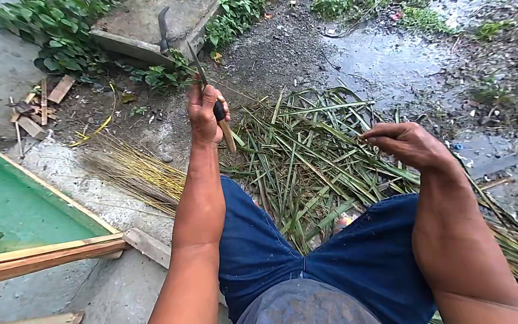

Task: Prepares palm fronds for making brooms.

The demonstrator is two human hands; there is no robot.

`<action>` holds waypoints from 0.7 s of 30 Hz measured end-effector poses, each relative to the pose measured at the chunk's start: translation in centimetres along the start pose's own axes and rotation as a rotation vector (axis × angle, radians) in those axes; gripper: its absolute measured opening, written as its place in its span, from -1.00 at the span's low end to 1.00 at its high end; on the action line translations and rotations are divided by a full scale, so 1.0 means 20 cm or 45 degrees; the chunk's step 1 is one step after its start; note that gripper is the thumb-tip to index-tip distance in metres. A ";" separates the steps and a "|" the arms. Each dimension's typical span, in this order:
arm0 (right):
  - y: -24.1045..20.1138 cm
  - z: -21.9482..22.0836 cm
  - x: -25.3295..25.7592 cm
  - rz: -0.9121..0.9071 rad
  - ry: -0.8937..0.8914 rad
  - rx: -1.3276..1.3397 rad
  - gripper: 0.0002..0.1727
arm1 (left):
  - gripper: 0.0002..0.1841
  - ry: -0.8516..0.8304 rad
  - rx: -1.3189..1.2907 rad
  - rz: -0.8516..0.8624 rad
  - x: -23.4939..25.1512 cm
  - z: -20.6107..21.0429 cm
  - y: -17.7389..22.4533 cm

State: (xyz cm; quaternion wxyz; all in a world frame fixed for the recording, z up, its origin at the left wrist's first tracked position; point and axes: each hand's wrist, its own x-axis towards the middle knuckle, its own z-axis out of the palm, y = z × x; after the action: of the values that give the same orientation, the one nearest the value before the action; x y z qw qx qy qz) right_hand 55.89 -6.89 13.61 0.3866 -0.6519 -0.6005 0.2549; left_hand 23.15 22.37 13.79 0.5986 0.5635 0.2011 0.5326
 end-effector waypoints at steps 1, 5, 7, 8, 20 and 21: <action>0.00 0.00 0.00 0.001 0.008 -0.009 -0.75 | -0.49 -0.045 -0.005 -0.009 -0.01 0.01 0.00; -0.01 0.01 0.01 0.033 -0.007 -0.084 -0.76 | -0.49 -0.066 -0.044 -0.034 -0.01 0.02 -0.02; -0.01 0.01 0.00 0.013 0.009 -0.100 -0.77 | -0.54 -0.014 -0.062 -0.050 -0.01 0.00 -0.01; 0.02 0.00 -0.01 -0.016 0.016 -0.103 -0.76 | -0.54 0.006 -0.061 -0.051 0.00 -0.01 -0.01; 0.05 -0.14 -0.10 0.048 0.111 -0.164 -0.75 | -0.52 0.320 0.060 -0.018 0.07 -0.15 0.00; 0.07 -0.16 -0.11 0.080 0.166 -0.130 -0.74 | -0.54 0.357 0.049 -0.013 0.07 -0.18 0.01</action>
State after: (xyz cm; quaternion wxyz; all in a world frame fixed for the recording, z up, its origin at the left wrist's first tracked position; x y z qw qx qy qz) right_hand 58.94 -9.63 13.95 0.3829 -0.7045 -0.5655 0.1932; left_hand 20.59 25.27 13.48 0.5564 0.4940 0.2958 0.5991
